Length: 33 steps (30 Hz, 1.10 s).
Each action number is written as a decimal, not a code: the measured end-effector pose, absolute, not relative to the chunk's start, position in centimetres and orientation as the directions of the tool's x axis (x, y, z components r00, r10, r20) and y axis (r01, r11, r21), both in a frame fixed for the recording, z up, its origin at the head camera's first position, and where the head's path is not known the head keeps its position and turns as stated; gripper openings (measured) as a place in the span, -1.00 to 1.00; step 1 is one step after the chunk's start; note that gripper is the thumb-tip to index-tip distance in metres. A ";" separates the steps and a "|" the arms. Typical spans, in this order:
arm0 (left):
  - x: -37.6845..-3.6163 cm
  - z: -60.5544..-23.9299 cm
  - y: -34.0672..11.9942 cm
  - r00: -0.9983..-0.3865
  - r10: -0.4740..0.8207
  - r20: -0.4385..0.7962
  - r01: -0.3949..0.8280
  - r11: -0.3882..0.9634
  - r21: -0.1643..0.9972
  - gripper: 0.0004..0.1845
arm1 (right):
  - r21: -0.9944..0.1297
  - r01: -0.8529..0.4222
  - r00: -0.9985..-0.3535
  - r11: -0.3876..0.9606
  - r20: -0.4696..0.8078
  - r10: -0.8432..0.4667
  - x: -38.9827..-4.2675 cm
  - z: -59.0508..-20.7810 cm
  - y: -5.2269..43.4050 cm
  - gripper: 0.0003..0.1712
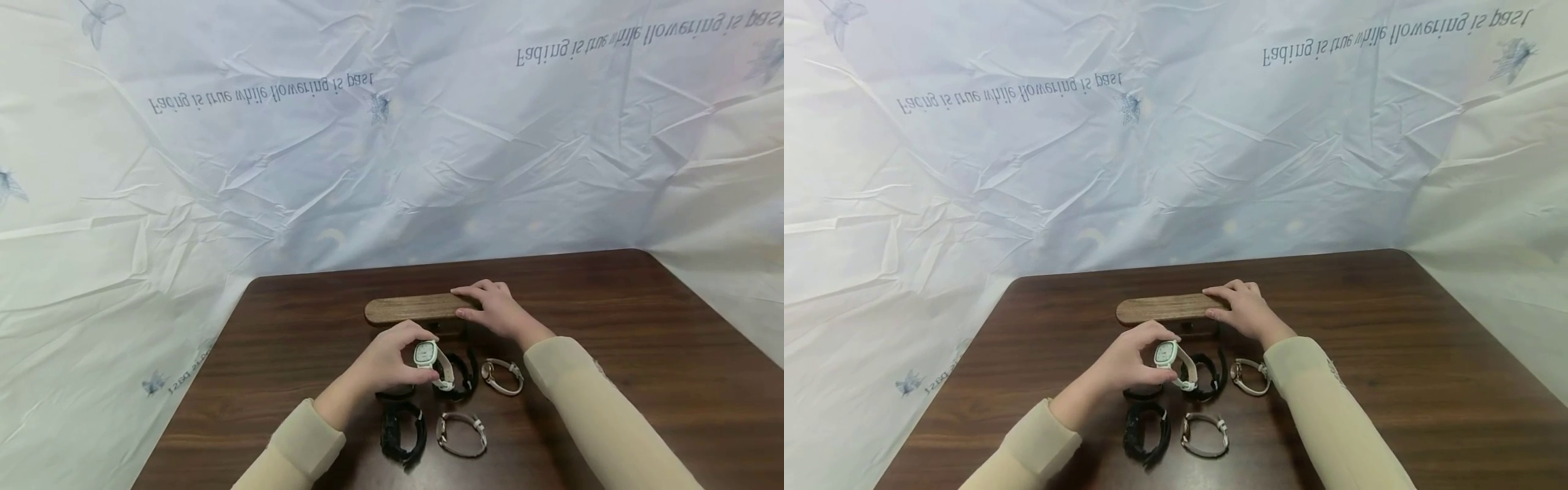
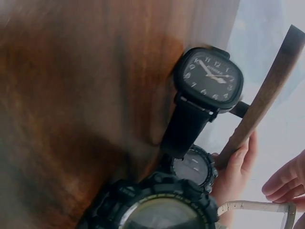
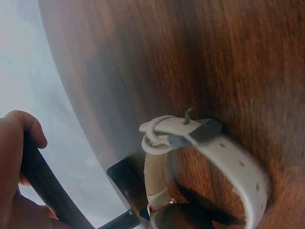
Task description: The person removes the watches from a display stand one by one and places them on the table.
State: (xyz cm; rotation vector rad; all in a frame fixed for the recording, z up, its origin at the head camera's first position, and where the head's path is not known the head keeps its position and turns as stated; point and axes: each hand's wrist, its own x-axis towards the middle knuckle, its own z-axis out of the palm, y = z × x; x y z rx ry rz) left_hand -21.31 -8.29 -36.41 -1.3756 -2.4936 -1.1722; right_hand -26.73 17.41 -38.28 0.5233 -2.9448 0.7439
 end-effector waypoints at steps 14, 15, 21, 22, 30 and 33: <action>-20.3 -36.9 -7.1 -0.603 0.744 0.289 0.673 0.280 0.685 -0.56 | -0.452 -0.345 -0.938 0.823 0.140 -0.317 -26.8 -38.1 17.4 -0.43; -20.3 -36.9 -7.1 -0.604 0.744 0.285 0.670 0.281 0.687 -0.55 | -0.451 -0.346 -0.938 0.823 0.141 -0.317 -26.7 -38.1 17.4 -0.43; -19.9 -37.4 -6.4 -0.609 0.760 0.229 0.658 0.322 0.680 -0.50 | -0.456 -0.348 -0.937 0.819 0.143 -0.318 -26.6 -38.0 17.4 -0.43; -19.8 -37.4 -6.3 -0.603 0.767 0.222 0.660 0.322 0.679 -0.49 | -0.457 -0.349 -0.937 0.818 0.144 -0.319 -26.6 -38.0 17.4 -0.43; -19.2 -37.5 -5.3 -0.582 0.796 0.169 0.647 0.326 0.689 -0.51 | -0.456 -0.356 -0.934 0.816 0.155 -0.321 -26.5 -38.1 17.4 -0.43; -19.0 -37.6 -4.8 -0.583 0.800 0.140 0.631 0.337 0.699 -0.52 | -0.454 -0.359 -0.933 0.816 0.159 -0.322 -26.5 -38.1 17.5 -0.43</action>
